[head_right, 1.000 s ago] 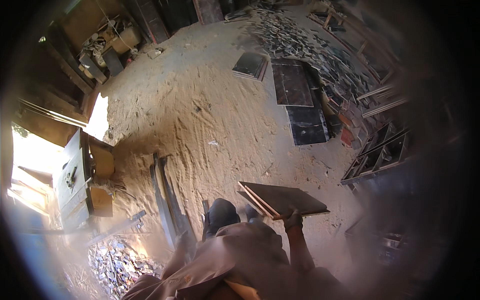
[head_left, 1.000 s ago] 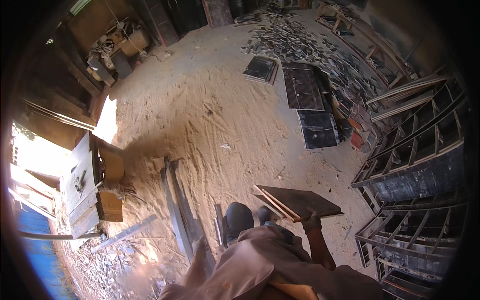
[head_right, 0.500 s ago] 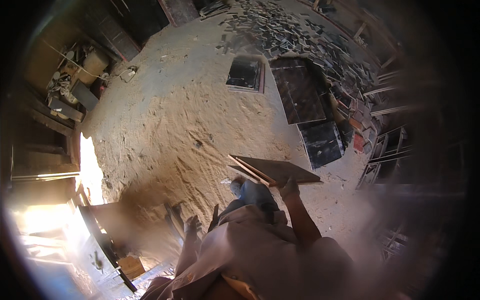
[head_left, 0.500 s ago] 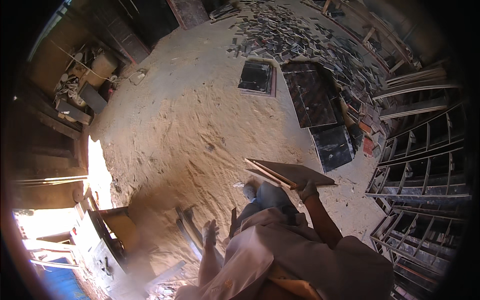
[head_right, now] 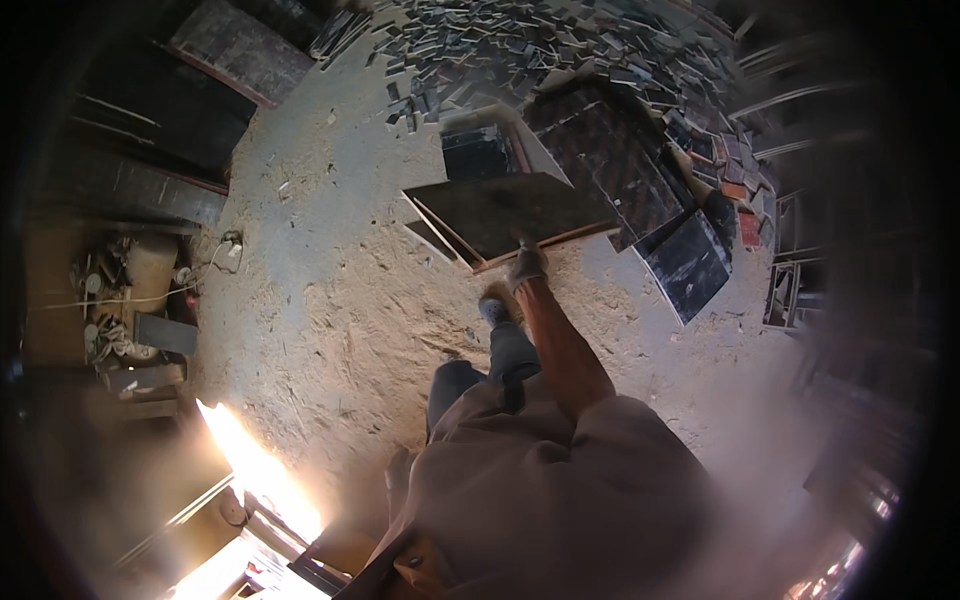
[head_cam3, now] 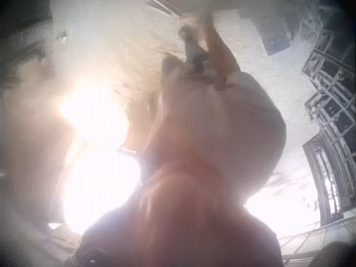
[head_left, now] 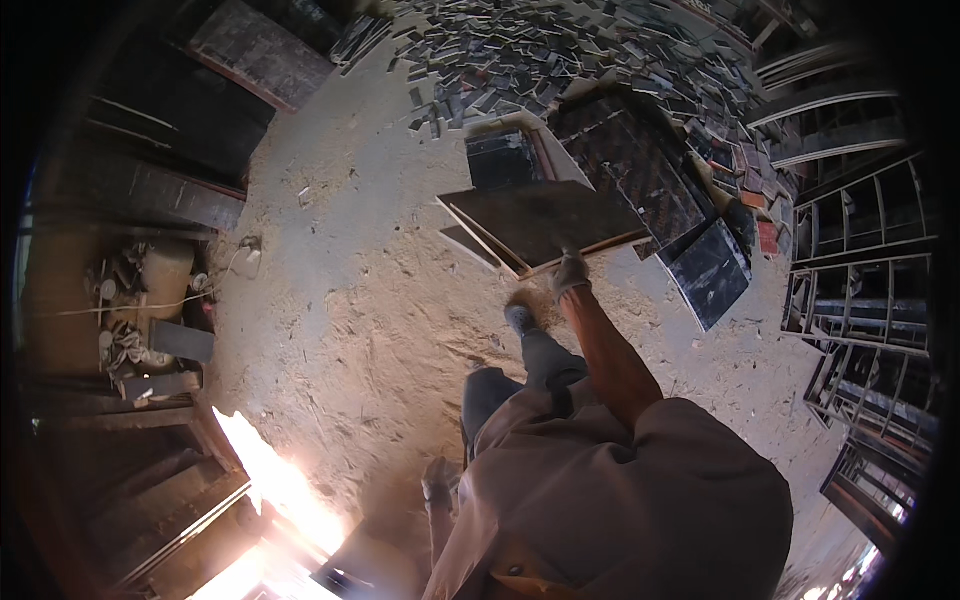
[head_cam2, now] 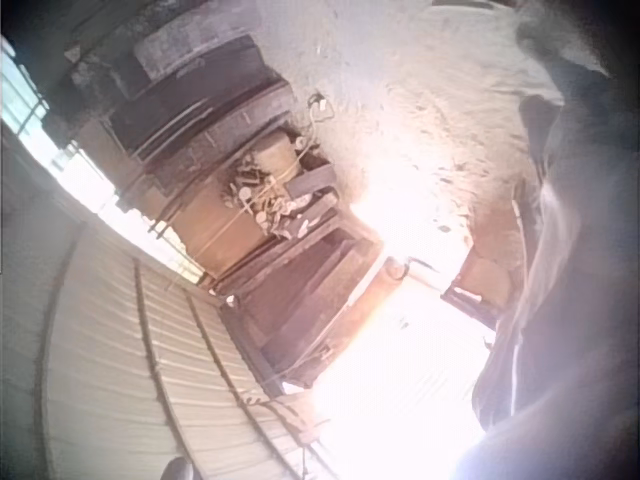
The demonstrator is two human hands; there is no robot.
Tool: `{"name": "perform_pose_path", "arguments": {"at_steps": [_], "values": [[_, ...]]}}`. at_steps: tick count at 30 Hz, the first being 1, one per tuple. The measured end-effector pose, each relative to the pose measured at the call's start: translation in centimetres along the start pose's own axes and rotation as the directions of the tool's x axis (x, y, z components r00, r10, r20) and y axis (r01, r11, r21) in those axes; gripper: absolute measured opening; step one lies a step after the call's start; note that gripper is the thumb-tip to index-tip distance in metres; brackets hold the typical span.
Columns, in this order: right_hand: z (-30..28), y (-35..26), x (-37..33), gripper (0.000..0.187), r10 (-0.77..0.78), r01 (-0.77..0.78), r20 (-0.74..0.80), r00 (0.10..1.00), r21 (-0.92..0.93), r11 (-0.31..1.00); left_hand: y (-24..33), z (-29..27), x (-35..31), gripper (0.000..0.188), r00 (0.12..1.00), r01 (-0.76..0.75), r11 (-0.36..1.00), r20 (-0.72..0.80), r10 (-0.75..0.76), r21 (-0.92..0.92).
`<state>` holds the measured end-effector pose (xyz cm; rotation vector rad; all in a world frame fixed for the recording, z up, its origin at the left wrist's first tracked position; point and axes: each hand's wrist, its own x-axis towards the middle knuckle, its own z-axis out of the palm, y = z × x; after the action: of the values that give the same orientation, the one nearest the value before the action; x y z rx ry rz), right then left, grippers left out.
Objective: The person picks up various metal sheets from a cluttered floor and places them onto a metal cart. The person handles the sheets one at a time, walking between the floor and the cart repeatedly.
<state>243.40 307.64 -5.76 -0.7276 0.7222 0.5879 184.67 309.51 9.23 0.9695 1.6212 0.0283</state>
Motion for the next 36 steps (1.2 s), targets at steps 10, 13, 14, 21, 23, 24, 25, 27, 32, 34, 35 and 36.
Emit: {"name": "perform_pose_path", "arguments": {"at_steps": [10, 13, 14, 21, 23, 24, 25, 27, 32, 34, 35, 36], "values": [[6.8, 9.6, -1.7, 0.031, -0.044, 0.015, -0.054, 0.998, -0.458, 0.889, 14.9, -8.9, 14.5, 0.055, 0.94, 0.027, 0.772, 0.246, -0.235, 0.635], [-7.1, 7.7, -2.7, 0.021, -0.349, 0.204, 0.016, 0.937, -0.836, 0.509, 26.3, -10.7, 22.9, 0.055, 0.91, -0.089, 0.721, 0.35, -0.221, 0.687], [-7.6, 8.2, -6.5, 0.019, -0.064, -0.073, -0.336, 0.94, -0.378, 0.923, 30.4, -11.5, 25.9, 0.055, 0.919, -0.085, 0.736, 0.339, -0.203, 0.672], [-21.8, 12.9, -29.1, 0.018, -0.066, 0.056, -0.694, 0.717, -0.037, 0.998, 53.5, 3.0, 33.6, 0.043, 0.898, -0.38, 0.802, 0.391, 0.201, 0.461], [-21.7, 17.3, -32.4, 0.031, 0.002, 0.032, -0.886, 0.464, 0.019, 0.999, 55.2, 9.3, 32.9, 0.041, 0.862, -0.446, 0.704, 0.477, 0.171, 0.553], [-20.9, 19.6, -35.4, 0.041, 0.03, 0.067, -0.93, 0.366, 0.058, 0.996, 54.4, 12.6, 31.2, 0.04, 0.843, -0.482, 0.626, 0.518, 0.142, 0.613], [-21.0, 22.2, -37.4, 0.044, -0.005, 0.108, -0.948, 0.317, 0.031, 0.994, 53.3, 15.5, 28.8, 0.041, 0.782, -0.59, 0.465, 0.611, 0.124, 0.66], [-21.9, 26.6, -40.8, 0.027, -0.24, -0.59, -0.903, 0.355, -0.416, 0.692, 49.9, 21.2, 24.2, 0.044, 0.547, -0.834, 0.119, 0.836, 0.045, 0.539], [-28.1, 42.1, -43.6, 0.022, 0.074, -0.801, -0.919, 0.387, -0.295, 0.521, 34.7, 35.2, 11.8, 0.049, 0.552, -0.821, 0.051, 0.813, -0.186, 0.569], [-29.5, 41.0, -43.9, 0.021, 0.012, -0.821, -0.908, 0.419, -0.373, 0.432, 28.6, 39.7, 6.7, 0.047, 0.458, -0.878, 0.035, 0.858, -0.233, 0.478], [-30.3, 40.5, -44.3, 0.02, 0.044, -0.742, -0.9, 0.434, -0.329, 0.584, 26.0, 41.1, 2.6, 0.044, 0.417, -0.898, 0.027, 0.868, -0.27, 0.439], [-30.8, 41.5, -44.8, 0.018, 0.075, -0.658, -0.891, 0.448, -0.272, 0.702, 23.6, 40.7, 1.2, 0.042, 0.388, -0.908, 0.031, 0.868, -0.311, 0.418]]}}
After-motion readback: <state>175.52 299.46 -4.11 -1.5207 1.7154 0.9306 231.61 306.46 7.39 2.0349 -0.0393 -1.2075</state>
